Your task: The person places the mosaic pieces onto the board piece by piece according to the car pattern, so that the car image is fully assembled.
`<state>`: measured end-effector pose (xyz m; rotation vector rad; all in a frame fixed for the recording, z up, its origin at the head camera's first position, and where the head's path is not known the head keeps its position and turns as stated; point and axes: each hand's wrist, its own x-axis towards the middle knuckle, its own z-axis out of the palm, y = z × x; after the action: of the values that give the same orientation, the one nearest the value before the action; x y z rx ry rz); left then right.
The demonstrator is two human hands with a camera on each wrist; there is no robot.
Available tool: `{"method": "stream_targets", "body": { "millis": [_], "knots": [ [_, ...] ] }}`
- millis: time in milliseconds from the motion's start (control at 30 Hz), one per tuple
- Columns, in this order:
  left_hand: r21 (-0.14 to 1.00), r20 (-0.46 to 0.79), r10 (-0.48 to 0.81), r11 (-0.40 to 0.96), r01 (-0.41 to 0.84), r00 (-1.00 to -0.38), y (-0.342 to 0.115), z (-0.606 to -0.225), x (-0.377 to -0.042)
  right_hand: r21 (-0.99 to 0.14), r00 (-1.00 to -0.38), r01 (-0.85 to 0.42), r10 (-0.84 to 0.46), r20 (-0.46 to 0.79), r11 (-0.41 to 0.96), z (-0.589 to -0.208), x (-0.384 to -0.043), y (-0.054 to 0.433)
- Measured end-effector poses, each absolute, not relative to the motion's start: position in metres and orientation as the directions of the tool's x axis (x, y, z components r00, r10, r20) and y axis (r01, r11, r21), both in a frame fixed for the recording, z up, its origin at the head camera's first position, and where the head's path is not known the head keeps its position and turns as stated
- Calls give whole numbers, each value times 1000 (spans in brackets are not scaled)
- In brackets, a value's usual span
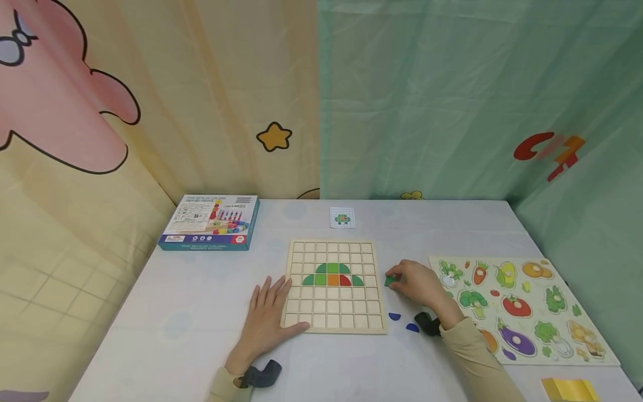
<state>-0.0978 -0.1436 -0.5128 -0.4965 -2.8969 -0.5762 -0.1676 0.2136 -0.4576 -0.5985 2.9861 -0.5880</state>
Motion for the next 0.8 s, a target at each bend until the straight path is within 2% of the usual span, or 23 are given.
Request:
{"method": "stream_targets", "body": {
  "millis": [433, 633, 800],
  "knots": [
    [345, 199, 294, 872, 348, -935, -144, -511, -98, -356, -914, -387, -404, 28, 851, -454, -168, 212],
    [353, 209, 291, 868, 349, -934, -144, -511, -97, -361, -926, -357, -377, 17, 862, -455, -170, 211],
    [348, 208, 292, 870, 350, -934, -143, -511, -97, -414, -940, -306, -342, -14, 857, -452, -170, 211]
  ]
}}
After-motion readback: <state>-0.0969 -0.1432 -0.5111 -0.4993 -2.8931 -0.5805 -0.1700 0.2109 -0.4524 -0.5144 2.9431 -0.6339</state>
